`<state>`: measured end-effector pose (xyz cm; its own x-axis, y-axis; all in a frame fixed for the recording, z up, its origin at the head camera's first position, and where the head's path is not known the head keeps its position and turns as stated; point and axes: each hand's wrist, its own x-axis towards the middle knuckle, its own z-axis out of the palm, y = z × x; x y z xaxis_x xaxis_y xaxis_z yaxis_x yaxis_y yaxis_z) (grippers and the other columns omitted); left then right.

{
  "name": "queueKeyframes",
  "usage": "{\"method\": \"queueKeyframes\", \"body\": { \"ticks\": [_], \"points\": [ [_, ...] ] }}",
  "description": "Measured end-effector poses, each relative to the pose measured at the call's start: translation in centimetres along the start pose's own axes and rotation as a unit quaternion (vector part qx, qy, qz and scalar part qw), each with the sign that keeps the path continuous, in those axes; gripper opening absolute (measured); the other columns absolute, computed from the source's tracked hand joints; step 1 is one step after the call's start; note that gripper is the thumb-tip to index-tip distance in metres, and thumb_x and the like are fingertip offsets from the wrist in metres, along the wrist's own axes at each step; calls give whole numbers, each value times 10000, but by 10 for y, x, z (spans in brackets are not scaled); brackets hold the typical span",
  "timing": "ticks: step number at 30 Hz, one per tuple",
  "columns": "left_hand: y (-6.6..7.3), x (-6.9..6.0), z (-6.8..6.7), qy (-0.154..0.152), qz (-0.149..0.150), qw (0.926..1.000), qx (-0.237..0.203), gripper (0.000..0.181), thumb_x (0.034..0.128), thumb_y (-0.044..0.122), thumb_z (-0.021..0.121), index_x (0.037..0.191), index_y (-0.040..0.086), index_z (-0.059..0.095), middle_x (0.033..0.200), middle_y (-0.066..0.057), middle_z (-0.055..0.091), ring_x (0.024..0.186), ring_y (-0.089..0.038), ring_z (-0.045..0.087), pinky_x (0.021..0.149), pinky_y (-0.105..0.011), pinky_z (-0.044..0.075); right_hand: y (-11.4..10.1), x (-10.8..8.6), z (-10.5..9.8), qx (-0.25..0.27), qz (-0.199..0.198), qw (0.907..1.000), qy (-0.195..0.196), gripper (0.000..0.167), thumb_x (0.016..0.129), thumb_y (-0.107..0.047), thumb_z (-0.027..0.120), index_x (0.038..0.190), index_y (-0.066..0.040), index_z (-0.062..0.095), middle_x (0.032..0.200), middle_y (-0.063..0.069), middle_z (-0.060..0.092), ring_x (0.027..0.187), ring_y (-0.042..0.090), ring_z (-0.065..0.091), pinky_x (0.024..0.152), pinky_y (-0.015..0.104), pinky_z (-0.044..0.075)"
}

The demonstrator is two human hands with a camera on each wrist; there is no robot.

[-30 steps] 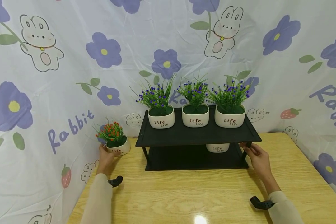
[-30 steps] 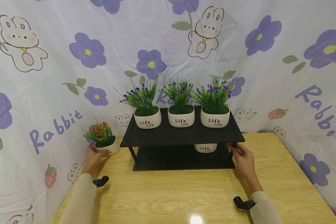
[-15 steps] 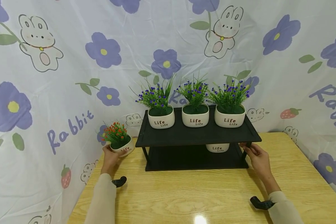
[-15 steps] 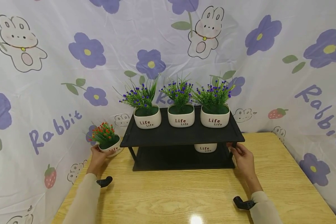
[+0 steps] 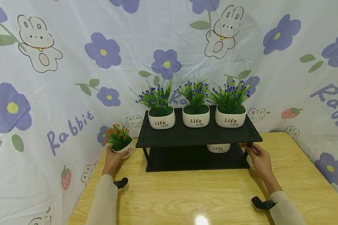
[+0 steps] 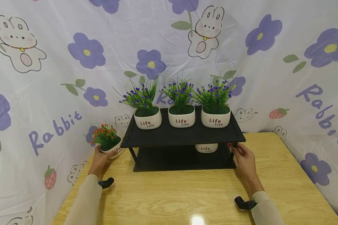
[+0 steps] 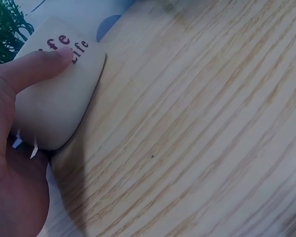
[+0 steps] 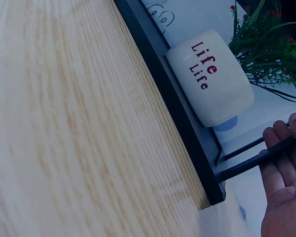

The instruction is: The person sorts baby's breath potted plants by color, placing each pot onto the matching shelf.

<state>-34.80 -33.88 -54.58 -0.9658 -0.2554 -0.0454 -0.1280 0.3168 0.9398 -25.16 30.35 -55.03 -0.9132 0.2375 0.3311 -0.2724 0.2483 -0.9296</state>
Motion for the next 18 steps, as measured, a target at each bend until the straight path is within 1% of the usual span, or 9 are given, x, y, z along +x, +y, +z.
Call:
{"method": "queueKeyframes", "body": {
  "ticks": [3, 6, 9, 13, 18],
  "points": [
    [0, -1, 1, -11, -29, 10000, -12, 1119, 907, 167, 860, 1660, 48, 41, 1699, -275, 249, 1553, -423, 340, 1318, -536, 271, 1, 1, 0, -60, 40, 10000, -4, 385, 1095, -220, 632, 1398, 16, 658, 1237, -9, 797, 1116, -118, 686, 958, 53, 517],
    [1, 0, 2, -70, 75, 9999, -40, 1136, 912, 152, 849, 1666, 55, 5, 1703, -285, 238, 1548, -432, 345, 1318, -539, 269, 1, 1, 0, -88, 72, 9999, -4, 382, 1093, -233, 635, 1391, 5, 665, 1236, -14, 796, 1117, -127, 679, 960, 45, 509],
    [1, 0, 3, -150, 76, 9998, -67, 1150, 924, 167, 841, 1683, 70, -17, 1706, -282, 235, 1542, -434, 350, 1309, -549, 278, 0, 2, 0, -62, 56, 10000, -24, 384, 1092, -236, 638, 1390, 5, 666, 1232, -33, 794, 1129, -120, 680, 968, 44, 504],
    [1, 1, 5, -174, -62, 9998, -85, 1165, 923, 207, 848, 1689, 73, -19, 1715, -278, 218, 1556, -434, 329, 1311, -558, 272, 0, 2, 0, -49, 60, 10000, -46, 384, 1090, -232, 641, 1391, 5, 666, 1229, -42, 793, 1144, -112, 679, 972, 39, 498],
    [-1, -1, 8, -133, -175, 9997, -126, 1184, 908, 243, 869, 1664, 92, -30, 1722, -280, 199, 1579, -427, 298, 1327, -545, 238, 2, 2, -1, -165, 91, 9998, -58, 384, 1092, -234, 637, 1394, 1, 666, 1259, 36, 790, 1142, -124, 672, 972, 35, 493]
  ]
}}
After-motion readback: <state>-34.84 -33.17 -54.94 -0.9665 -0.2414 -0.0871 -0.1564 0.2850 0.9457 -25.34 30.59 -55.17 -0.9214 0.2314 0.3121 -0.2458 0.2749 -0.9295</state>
